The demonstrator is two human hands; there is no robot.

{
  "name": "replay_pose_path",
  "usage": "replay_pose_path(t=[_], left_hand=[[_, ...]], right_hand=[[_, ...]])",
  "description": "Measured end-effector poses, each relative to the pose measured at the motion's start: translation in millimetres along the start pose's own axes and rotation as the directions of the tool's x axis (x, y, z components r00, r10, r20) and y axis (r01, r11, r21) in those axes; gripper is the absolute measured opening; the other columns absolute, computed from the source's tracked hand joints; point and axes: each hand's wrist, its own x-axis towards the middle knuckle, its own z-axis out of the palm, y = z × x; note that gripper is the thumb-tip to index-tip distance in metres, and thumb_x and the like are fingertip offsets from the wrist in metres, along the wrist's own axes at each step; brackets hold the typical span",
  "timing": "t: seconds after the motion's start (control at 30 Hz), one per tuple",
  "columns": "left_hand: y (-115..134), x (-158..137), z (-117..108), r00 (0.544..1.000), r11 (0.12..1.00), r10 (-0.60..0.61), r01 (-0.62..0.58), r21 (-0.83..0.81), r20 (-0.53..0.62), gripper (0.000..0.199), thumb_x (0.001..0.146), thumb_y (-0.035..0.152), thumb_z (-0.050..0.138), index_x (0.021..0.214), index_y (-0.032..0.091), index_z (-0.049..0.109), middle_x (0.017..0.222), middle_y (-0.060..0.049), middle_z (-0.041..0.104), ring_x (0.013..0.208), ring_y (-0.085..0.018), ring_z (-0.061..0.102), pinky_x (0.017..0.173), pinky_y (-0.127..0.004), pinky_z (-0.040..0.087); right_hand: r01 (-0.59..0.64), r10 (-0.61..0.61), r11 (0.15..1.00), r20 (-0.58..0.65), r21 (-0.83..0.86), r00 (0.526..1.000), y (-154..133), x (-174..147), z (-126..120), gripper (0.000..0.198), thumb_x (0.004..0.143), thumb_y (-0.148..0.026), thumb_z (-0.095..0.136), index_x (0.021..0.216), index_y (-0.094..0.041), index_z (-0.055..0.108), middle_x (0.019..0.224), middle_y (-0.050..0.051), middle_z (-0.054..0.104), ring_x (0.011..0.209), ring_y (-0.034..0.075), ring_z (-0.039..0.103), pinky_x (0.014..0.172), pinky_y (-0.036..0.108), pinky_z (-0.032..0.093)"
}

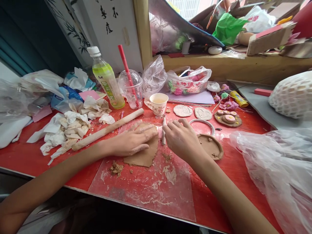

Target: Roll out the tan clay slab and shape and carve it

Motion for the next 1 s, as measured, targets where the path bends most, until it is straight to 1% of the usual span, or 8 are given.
replay_pose_path(t=[0.13, 0.33, 0.47, 0.53, 0.73, 0.9, 0.97, 1.0], left_hand=[[-6.5, -0.5, 0.6, 0.991, 0.991, -0.130, 0.131, 0.018, -0.016, 0.051, 0.095, 0.042, 0.023, 0.140, 0.017, 0.025, 0.145, -0.004, 0.030, 0.139, -0.018, 0.010, 0.112, -0.041, -0.006], [11.7, -7.0, -6.1, 0.989, 0.989, 0.097, -0.083, -0.126, 0.115, 0.054, 0.095, 0.045, 0.017, 0.143, 0.021, 0.011, 0.150, 0.002, 0.013, 0.139, -0.012, 0.003, 0.112, -0.027, 0.009], [-7.5, -16.0, -6.8, 0.989, 0.989, -0.124, 0.129, -0.069, 0.082, 0.053, 0.095, 0.044, 0.019, 0.143, 0.021, 0.013, 0.148, -0.002, 0.022, 0.139, -0.018, 0.008, 0.112, -0.040, 0.004], [-11.0, -20.7, -6.5, 0.981, 0.981, -0.179, 0.184, -0.063, 0.078, 0.055, 0.095, 0.045, 0.021, 0.143, 0.022, 0.012, 0.147, -0.003, 0.024, 0.139, -0.020, 0.009, 0.111, -0.045, 0.000], [17.8, -27.8, -11.4, 0.978, 0.973, 0.122, -0.085, -0.213, 0.168, 0.056, 0.095, 0.047, 0.021, 0.144, 0.025, 0.008, 0.149, 0.003, 0.018, 0.140, -0.015, 0.005, 0.113, -0.031, 0.009], [4.3, -30.0, -8.7, 0.979, 0.978, -0.166, 0.178, -0.108, 0.115, 0.055, 0.095, 0.047, 0.019, 0.143, 0.021, 0.013, 0.147, -0.003, 0.026, 0.138, -0.022, 0.016, 0.112, -0.044, -0.005], [6.7, -31.2, -9.0, 0.980, 0.979, -0.143, 0.160, -0.126, 0.137, 0.056, 0.095, 0.048, 0.020, 0.143, 0.021, 0.012, 0.149, -0.003, 0.020, 0.139, -0.022, 0.013, 0.112, -0.044, -0.004], [10.9, -31.6, -9.9, 0.985, 0.983, -0.072, 0.097, -0.157, 0.156, 0.057, 0.094, 0.049, 0.020, 0.144, 0.021, 0.009, 0.150, -0.001, 0.016, 0.139, -0.021, 0.009, 0.113, -0.041, -0.001]], right_hand=[[0.005, -0.005, 1.000, -0.006, -0.002, 1.000, -0.1, -0.1, -0.5, 0.019, 0.084, -0.011, 0.041, 0.079, -0.017, 0.059, 0.072, 0.003, 0.061, 0.071, 0.018, 0.054, 0.076, 0.032, 0.029], [0.008, -0.008, 1.000, -0.026, -0.007, 1.000, -0.2, -0.4, -1.3, 0.018, 0.083, -0.011, 0.043, 0.074, -0.017, 0.057, 0.069, 0.003, 0.060, 0.069, 0.017, 0.053, 0.076, 0.031, 0.028], [0.010, -0.010, 1.000, -0.023, -0.009, 1.000, 1.7, -0.3, -0.4, 0.020, 0.083, -0.010, 0.041, 0.075, -0.018, 0.057, 0.070, 0.004, 0.061, 0.070, 0.017, 0.051, 0.077, 0.031, 0.028], [0.015, -0.016, 1.000, -0.014, -0.016, 1.000, 2.7, -0.1, 0.3, 0.019, 0.082, -0.010, 0.041, 0.073, -0.018, 0.056, 0.069, 0.004, 0.060, 0.068, 0.017, 0.049, 0.076, 0.031, 0.027], [0.008, -0.008, 1.000, 0.010, -0.007, 1.000, 2.8, 0.2, 0.9, 0.017, 0.081, -0.010, 0.043, 0.072, -0.018, 0.055, 0.070, 0.004, 0.060, 0.065, 0.017, 0.047, 0.075, 0.031, 0.026], [-0.007, 0.008, 1.000, 0.015, -0.010, 1.000, 2.3, 0.0, 1.0, 0.017, 0.082, -0.010, 0.042, 0.072, -0.017, 0.055, 0.070, 0.004, 0.060, 0.067, 0.018, 0.049, 0.075, 0.031, 0.027], [-0.003, 0.003, 1.000, 0.018, -0.012, 1.000, 2.7, -0.1, 1.5, 0.017, 0.082, -0.010, 0.043, 0.073, -0.017, 0.055, 0.070, 0.003, 0.060, 0.067, 0.017, 0.049, 0.075, 0.031, 0.027], [-0.002, 0.002, 1.000, 0.016, -0.012, 1.000, 3.0, -0.2, 1.7, 0.016, 0.081, -0.010, 0.043, 0.073, -0.017, 0.055, 0.070, 0.003, 0.060, 0.066, 0.017, 0.048, 0.075, 0.031, 0.027]])
